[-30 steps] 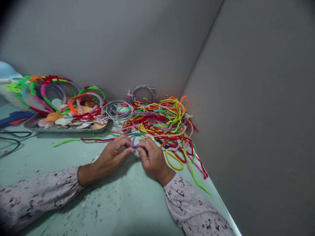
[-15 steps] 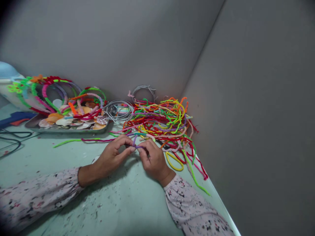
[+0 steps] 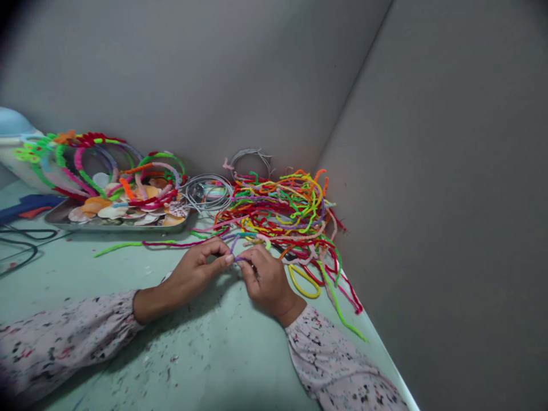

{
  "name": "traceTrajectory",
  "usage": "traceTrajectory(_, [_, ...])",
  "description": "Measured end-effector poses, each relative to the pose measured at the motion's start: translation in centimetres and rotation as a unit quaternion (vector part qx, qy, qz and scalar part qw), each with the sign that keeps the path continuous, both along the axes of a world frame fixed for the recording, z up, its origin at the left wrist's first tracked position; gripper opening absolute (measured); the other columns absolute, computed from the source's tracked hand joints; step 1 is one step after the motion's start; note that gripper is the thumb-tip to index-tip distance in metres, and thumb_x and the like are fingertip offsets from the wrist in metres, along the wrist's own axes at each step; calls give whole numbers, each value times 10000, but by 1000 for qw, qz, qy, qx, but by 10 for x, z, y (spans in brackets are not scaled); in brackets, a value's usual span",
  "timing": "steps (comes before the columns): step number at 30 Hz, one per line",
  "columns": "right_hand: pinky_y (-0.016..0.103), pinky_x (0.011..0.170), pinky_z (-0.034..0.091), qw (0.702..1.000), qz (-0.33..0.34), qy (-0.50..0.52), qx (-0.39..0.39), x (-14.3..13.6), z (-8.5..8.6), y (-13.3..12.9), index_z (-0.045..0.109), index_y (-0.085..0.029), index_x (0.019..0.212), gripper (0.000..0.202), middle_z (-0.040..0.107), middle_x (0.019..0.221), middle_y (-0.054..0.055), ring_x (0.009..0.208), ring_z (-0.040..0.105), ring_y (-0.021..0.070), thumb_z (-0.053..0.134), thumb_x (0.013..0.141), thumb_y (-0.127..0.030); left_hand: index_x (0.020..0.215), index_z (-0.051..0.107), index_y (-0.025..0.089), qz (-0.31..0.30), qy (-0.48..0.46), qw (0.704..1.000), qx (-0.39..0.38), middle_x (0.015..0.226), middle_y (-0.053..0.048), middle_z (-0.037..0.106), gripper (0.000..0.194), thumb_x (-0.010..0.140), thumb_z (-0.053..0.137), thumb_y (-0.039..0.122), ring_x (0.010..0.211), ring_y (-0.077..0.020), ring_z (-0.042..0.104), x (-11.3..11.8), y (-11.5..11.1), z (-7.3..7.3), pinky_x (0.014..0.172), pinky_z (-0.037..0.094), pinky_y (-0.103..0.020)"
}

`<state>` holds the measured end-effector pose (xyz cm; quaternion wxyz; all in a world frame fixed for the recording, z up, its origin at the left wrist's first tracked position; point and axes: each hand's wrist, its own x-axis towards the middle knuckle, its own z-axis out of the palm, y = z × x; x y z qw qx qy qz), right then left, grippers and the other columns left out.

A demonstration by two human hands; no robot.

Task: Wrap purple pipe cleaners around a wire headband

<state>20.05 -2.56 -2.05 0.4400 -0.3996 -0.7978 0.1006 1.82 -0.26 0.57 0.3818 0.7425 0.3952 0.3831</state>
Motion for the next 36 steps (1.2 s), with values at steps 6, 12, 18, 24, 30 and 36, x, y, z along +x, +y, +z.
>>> traceTrajectory(6, [325, 745, 471, 1000, 2, -4, -4, 0, 0, 0, 553, -203, 969, 106, 590, 880, 54, 846, 564, 186, 502, 885, -162, 722, 576, 148, -9, -25, 998, -63, 678, 15, 545, 183, 822, 562, 301, 668, -126, 487, 0, 3, -4, 635, 384, -241])
traceTrajectory(12, [322, 758, 472, 1000, -15, 23, 0, -1, 2, 0, 553, -206, 957, 104, 577, 878, 50, 845, 566, 183, 501, 883, -155, 824, 585, 161, -26, -22, 999, 15, 811, -4, 558, 197, 897, 492, 317, 803, -145, 509, -1, 2, -6, 749, 398, -257])
traceTrajectory(18, [322, 749, 475, 999, -21, 24, 6, -2, 2, 1, 553, -211, 951, 94, 578, 863, 46, 835, 566, 181, 503, 887, -162, 822, 576, 159, -16, -8, 998, 52, 821, -9, 545, 185, 908, 486, 295, 814, -146, 507, -1, 2, -5, 768, 396, -265])
traceTrajectory(24, [322, 761, 475, 1000, -14, -6, -3, -1, -1, 0, 551, -205, 973, 107, 586, 883, 55, 859, 564, 187, 493, 891, -167, 758, 561, 157, 1, 10, 999, 40, 750, 4, 541, 193, 888, 492, 282, 748, -140, 495, 0, 2, -8, 698, 382, -251])
traceTrajectory(30, [320, 748, 478, 999, -10, -39, -1, -1, -2, 0, 547, -203, 979, 108, 580, 876, 57, 844, 561, 189, 480, 899, -175, 731, 560, 153, -4, 2, 1000, -14, 687, 16, 522, 213, 864, 489, 303, 682, -134, 479, 0, 6, -14, 630, 366, -237])
traceTrajectory(36, [317, 740, 481, 999, -16, -50, -2, -1, -2, 0, 552, -202, 976, 104, 582, 880, 58, 837, 566, 188, 480, 902, -183, 723, 555, 151, -7, -22, 999, -38, 676, 24, 499, 223, 855, 495, 320, 674, -126, 460, 1, 7, -15, 629, 357, -233])
